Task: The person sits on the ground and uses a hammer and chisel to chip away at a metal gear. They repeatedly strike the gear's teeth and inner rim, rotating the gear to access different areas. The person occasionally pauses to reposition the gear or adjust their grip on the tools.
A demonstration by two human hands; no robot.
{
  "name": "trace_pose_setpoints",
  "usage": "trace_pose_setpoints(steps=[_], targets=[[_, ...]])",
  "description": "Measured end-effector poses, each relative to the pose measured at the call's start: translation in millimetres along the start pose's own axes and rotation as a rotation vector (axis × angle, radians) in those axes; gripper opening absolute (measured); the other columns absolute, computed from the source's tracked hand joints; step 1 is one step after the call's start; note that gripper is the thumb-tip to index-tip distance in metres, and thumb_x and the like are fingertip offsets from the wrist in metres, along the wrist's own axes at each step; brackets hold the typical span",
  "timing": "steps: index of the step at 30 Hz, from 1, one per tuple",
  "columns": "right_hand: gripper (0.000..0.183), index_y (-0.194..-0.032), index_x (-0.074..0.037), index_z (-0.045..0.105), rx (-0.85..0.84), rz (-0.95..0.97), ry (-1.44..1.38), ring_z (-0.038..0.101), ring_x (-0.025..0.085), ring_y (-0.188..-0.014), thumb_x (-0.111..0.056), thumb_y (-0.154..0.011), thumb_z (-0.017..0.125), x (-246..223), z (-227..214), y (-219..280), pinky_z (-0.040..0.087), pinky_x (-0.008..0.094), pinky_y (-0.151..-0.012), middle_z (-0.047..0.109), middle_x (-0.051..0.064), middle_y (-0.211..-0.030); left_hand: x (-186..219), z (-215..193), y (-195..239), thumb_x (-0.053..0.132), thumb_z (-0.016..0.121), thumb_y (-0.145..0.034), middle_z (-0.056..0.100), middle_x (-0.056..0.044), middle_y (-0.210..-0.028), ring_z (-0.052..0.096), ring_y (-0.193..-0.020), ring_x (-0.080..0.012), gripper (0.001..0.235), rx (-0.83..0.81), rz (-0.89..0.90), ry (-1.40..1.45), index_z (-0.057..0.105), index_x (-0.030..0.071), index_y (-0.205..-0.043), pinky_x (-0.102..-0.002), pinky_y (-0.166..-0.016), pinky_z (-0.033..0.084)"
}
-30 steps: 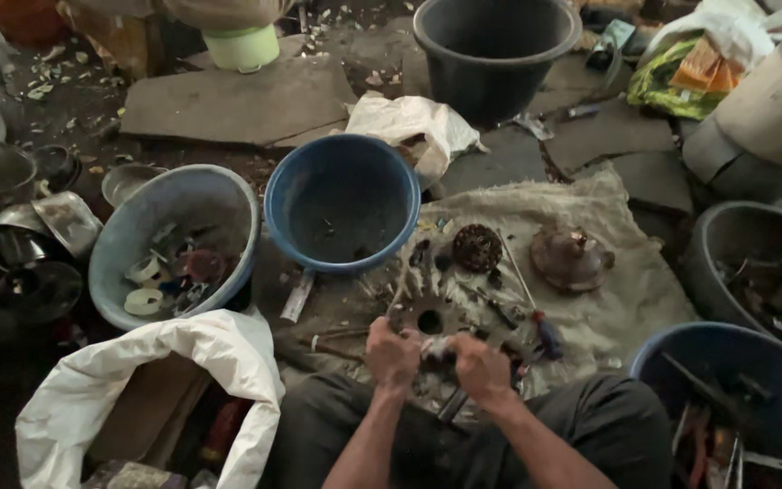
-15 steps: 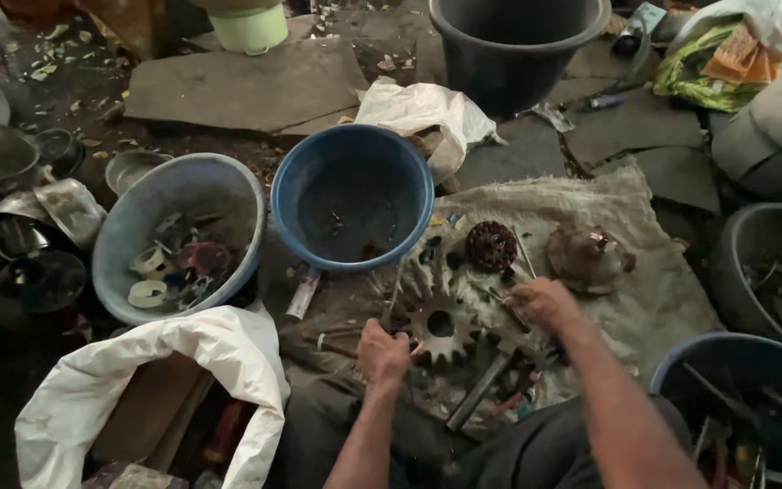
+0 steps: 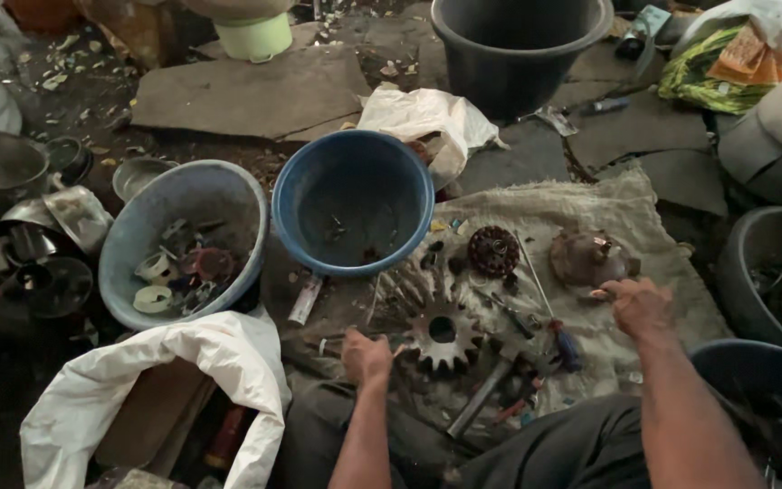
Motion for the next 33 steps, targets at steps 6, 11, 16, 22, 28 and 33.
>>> trace_pose_setpoints(steps=[6,11,16,22,28,33], targets=[[0.038,-0.121,-0.022,0.075,-0.128,-0.195,-0.537,0.069,0.031,-0.105,-0.009,-0.09,0.058,-63.7,-3.7,13.5,0.056,0.042,-0.09,0.072,0.007,-0.121,-19.7,35.8,-36.1,0.028,0.073,-0.091,0.056,-0.019,-0.141,0.057,-0.128,-0.0389,0.051,0.101,0.046,-0.035,0.058,0.005,-0.134,-0.051,-0.103,0.051],[0.038,-0.116,-0.021,0.075,-0.127,-0.48,-0.666,0.068,0.03,-0.099,-0.005,-0.084,0.06,-170.6,-36.9,56.9,0.055,0.04,-0.085,0.069,0.007,-0.105,-28.9,52.7,-60.7,0.029,0.068,-0.091,0.061,-0.026,-0.133,0.06,-0.122,-0.0413,0.04,0.301,0.172,-0.094,0.069,0.0,-0.118,-0.047,-0.103,0.051],[0.026,-0.11,-0.022,0.078,-0.003,-0.46,-0.739,0.067,0.034,-0.095,-0.013,-0.09,0.063,-204.9,-87.9,98.4,0.054,0.043,-0.08,0.066,0.012,-0.105,-15.5,21.7,-23.3,0.04,0.065,-0.097,0.071,-0.023,-0.113,0.065,-0.107,-0.0412,0.041,0.437,0.353,0.234,0.073,0.001,-0.103,-0.049,-0.092,0.052],[0.023,-0.107,-0.016,0.077,0.124,-0.575,-0.799,0.067,0.036,-0.093,-0.015,-0.088,0.065,-237.6,-91.3,137.3,0.054,0.046,-0.079,0.069,0.011,-0.1,27.3,53.5,46.0,0.031,0.071,-0.092,0.076,-0.02,-0.097,0.072,-0.089,-0.0318,0.033,-0.125,0.879,0.478,0.075,0.004,-0.11,-0.041,-0.078,0.054],[0.021,-0.101,-0.011,0.075,0.231,-0.693,-0.676,0.066,0.035,-0.092,-0.01,-0.084,0.063,-254.9,-75.2,139.8,0.053,0.047,-0.08,0.068,0.011,-0.094,13.5,107.8,46.8,0.018,0.074,-0.088,0.077,-0.009,-0.08,0.067,-0.071,-0.0163,0.02,-0.49,0.623,0.487,0.078,0.001,-0.098,-0.039,-0.067,0.053],[0.02,-0.101,-0.012,0.072,0.283,-0.756,-0.693,0.068,0.035,-0.097,-0.009,-0.084,0.064,-272.3,-72.9,141.0,0.053,0.047,-0.087,0.07,0.011,-0.097,-0.9,118.5,16.0,0.021,0.081,-0.082,0.075,-0.014,-0.077,0.069,-0.066,-0.0205,0.026,-0.438,0.545,0.365,0.078,-0.001,-0.094,-0.045,-0.064,0.053]])
Point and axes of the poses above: each hand's wrist, its own y-axis away from the middle knuckle, its own z-axis out of the palm, x = y × z, the point moved 7 cm from there along -y, towards the middle knuckle
